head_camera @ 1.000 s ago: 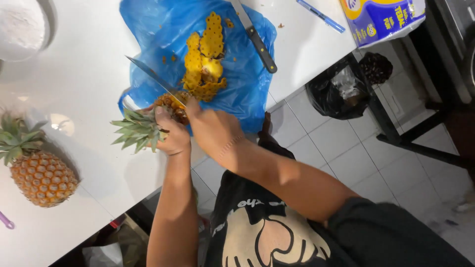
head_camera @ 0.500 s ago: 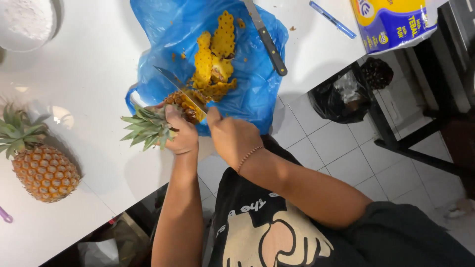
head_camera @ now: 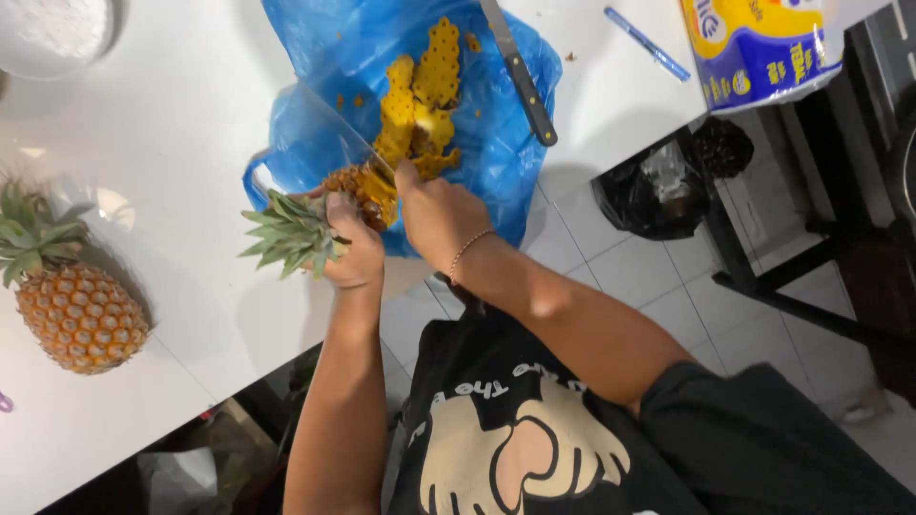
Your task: Peeling and cutting a pineapple on a kitchen counter using a knife and a cleaver, including removing the eyes in a spiral pattern.
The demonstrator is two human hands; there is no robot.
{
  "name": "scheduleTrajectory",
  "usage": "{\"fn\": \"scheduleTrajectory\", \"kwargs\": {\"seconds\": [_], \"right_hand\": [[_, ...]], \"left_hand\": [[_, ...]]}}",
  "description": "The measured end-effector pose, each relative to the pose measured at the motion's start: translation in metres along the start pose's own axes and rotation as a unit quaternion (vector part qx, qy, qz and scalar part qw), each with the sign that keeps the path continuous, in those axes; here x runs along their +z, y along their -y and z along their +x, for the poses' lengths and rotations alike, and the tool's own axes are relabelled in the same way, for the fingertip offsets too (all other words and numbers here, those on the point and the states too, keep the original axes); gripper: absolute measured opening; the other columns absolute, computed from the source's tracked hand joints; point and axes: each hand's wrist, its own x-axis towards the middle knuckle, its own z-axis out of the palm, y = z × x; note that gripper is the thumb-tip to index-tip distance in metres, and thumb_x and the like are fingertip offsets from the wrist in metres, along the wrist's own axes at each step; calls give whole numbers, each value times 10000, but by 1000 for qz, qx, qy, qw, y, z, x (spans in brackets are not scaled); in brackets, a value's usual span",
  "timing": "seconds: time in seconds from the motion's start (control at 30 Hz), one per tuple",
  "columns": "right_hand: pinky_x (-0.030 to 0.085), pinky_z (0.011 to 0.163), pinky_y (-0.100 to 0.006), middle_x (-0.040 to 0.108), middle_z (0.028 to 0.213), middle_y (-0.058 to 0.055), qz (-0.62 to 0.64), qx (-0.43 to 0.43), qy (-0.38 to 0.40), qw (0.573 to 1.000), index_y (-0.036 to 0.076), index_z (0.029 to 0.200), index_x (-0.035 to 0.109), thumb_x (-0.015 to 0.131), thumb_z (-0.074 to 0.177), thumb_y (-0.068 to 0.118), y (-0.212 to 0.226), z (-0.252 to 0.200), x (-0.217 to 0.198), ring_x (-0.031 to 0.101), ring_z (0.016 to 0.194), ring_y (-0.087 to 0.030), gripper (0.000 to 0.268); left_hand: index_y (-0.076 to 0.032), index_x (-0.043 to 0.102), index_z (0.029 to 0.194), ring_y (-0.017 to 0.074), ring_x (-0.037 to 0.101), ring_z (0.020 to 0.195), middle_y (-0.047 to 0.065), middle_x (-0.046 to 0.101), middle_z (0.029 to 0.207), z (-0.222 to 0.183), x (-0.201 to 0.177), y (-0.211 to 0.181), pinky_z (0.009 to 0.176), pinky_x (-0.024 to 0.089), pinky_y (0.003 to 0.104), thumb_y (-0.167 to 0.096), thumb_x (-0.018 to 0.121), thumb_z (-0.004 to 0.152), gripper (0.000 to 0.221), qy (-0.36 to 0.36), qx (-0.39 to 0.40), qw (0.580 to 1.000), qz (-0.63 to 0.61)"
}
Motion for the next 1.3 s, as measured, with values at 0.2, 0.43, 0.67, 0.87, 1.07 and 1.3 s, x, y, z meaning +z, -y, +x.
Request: {"fn": "scheduleTrajectory", "kwargs": {"seconds": [0.2, 0.43, 0.67, 0.87, 1.07, 1.3], "right_hand": [[576, 653, -617, 718, 872, -298, -84, 27, 77, 993, -57, 1522, 333, 436, 960, 40, -1, -19, -1, 727, 786, -472, 579], [585, 594, -557, 715, 801, -274, -41, 24, 39, 998, -58, 1470, 360, 435, 987, 94, -12, -14, 9, 728, 711, -434, 512], [574, 476, -489, 688, 654, -218, -5, -8, -10, 1000, -65, 1345, 454, 442, 1027, 143, -11, 15, 2, 706, 556, -353, 380], [578, 473, -455, 664, 654, -223, 25, -20, -3, 999, -79, 1447, 377, 425, 1044, 158, -22, 28, 15, 678, 537, -353, 470], [589, 510, -515, 705, 740, -260, -33, 22, 35, 999, -86, 1467, 362, 408, 1032, 140, -10, 1, 6, 716, 625, -384, 493], [585, 531, -513, 686, 789, -352, 0, 15, 24, 1000, -98, 1474, 358, 419, 1039, 145, -15, 14, 25, 710, 660, -451, 502]], "left_hand": [[109, 233, 1604, 449, 457, 1469, 338, 373, 1590, 4, 20, 21, 1233, 396, 628, -73, 864, 924, 945, 1, -17, 1000, -8], [57, 236, 1621, 493, 438, 1474, 349, 393, 1582, -3, 15, 37, 1227, 395, 651, -34, 864, 908, 955, -11, -13, 1000, 1], [10, 284, 1627, 496, 502, 1431, 319, 446, 1569, 2, 35, 22, 1217, 469, 620, -124, 864, 892, 946, -39, -10, 998, 56], [-2, 336, 1611, 413, 546, 1414, 264, 480, 1566, 9, 25, 21, 1163, 523, 588, -180, 916, 839, 982, -38, -36, 994, 91], [-14, 323, 1617, 345, 564, 1411, 217, 495, 1569, 1, 40, 13, 1150, 554, 540, -127, 906, 785, 1022, -62, -114, 988, 81], [118, 339, 1569, 275, 529, 1365, 202, 500, 1494, 10, 12, -24, 1187, 428, 372, -156, 855, 890, 895, 61, -184, 975, 106]]}}
